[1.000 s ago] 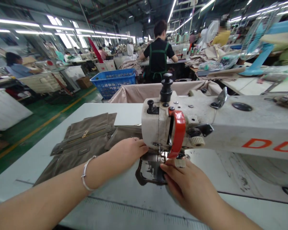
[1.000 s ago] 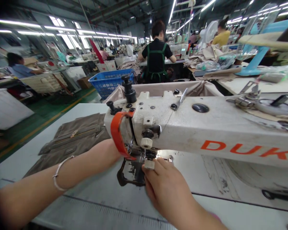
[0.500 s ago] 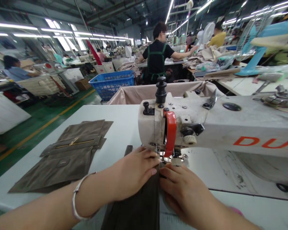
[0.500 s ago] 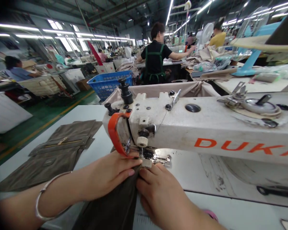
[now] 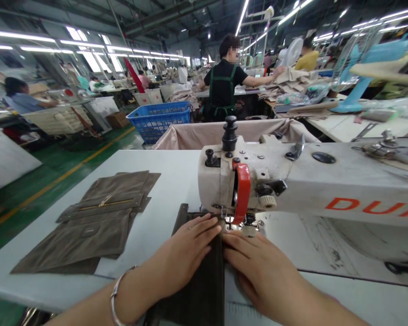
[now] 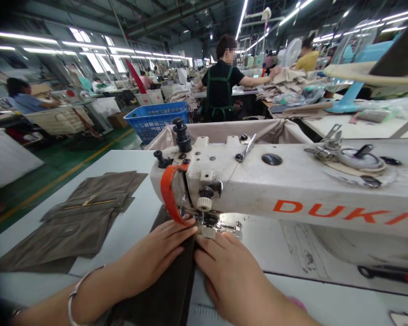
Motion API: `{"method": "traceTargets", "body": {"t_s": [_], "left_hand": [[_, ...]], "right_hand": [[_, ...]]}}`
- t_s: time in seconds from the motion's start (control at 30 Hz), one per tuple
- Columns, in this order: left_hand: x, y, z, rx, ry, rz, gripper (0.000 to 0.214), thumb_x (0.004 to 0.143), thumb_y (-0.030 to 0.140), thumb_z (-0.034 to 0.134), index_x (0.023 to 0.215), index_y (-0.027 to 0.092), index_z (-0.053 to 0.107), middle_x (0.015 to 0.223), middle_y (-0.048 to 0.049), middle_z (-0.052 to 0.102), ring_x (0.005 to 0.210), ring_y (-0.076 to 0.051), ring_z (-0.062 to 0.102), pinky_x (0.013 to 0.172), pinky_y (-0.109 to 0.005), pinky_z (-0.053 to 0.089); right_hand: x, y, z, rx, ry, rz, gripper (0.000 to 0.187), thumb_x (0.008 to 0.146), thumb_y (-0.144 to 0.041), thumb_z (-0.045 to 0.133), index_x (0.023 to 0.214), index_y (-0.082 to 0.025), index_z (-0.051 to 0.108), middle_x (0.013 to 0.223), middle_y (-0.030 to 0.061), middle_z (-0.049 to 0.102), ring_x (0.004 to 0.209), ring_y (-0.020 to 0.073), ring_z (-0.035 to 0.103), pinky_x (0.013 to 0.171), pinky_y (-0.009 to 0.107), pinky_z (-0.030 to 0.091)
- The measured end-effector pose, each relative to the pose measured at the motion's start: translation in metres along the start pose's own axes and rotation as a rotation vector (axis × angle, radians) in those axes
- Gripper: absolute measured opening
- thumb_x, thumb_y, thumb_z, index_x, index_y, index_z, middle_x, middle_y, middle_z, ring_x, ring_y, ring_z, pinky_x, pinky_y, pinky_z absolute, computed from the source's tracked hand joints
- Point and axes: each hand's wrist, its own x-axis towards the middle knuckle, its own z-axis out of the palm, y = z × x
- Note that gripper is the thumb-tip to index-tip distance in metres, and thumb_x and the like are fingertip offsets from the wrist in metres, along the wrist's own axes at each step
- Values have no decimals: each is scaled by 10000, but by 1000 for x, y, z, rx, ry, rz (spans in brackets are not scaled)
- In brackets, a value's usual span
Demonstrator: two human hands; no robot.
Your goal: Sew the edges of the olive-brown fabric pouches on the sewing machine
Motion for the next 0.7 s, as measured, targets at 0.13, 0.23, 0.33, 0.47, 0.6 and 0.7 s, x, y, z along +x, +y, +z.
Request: {"method": "traceTargets", "body": {"t_s": [0.13,0.23,0.33,0.47,0.6,0.7], "left_hand": [[-39,18,1,19,42,101,504,1002,252,478,1487,181,360,1511,-81,462,1415,-219,399,1126,-377,443],[-63,35,12,118,165,246,369,1011,190,453,1372,143,512,1354,-81,612,1290,-190,536,1073,-287,477],[-71,50,26,138,305,229,278,1019,121,413,1169,146,646,1133,-46,709,1072,-135,645,978,-209,520],[-67,58,38,-23,418,143,262,1018,134,425,1021,177,683,912,-32,720,806,-137,651,763,-237,572],[-68,59,38,-122,342,142,272,1043,186,392,1060,181,664,934,-39,708,835,-155,629,761,-276,549],[-72,59,31,-282,268,82,198,999,123,498,1115,176,649,1015,-44,684,900,-158,594,815,-280,524]], "right_hand": [[-7,-11,5,-76,-16,-185,168,807,-255,730,950,-238,644,1105,-14,696,1123,210,594,1055,385,418],[-19,-27,25,-196,147,-290,92,867,-250,698,806,-224,633,936,-30,705,975,191,637,966,366,474],[-34,-44,41,-173,329,-234,212,967,-159,546,779,-199,636,875,-21,696,924,166,642,840,300,502],[-51,-61,47,-51,441,-122,295,1006,-105,451,816,-174,666,828,-6,698,794,152,621,718,283,487],[-62,-69,48,-1,502,-95,216,993,-110,507,899,-149,698,813,13,705,761,167,587,691,304,467],[-65,-72,52,26,503,-83,199,1001,-137,506,953,-136,699,857,35,712,800,183,578,713,325,465]]}}
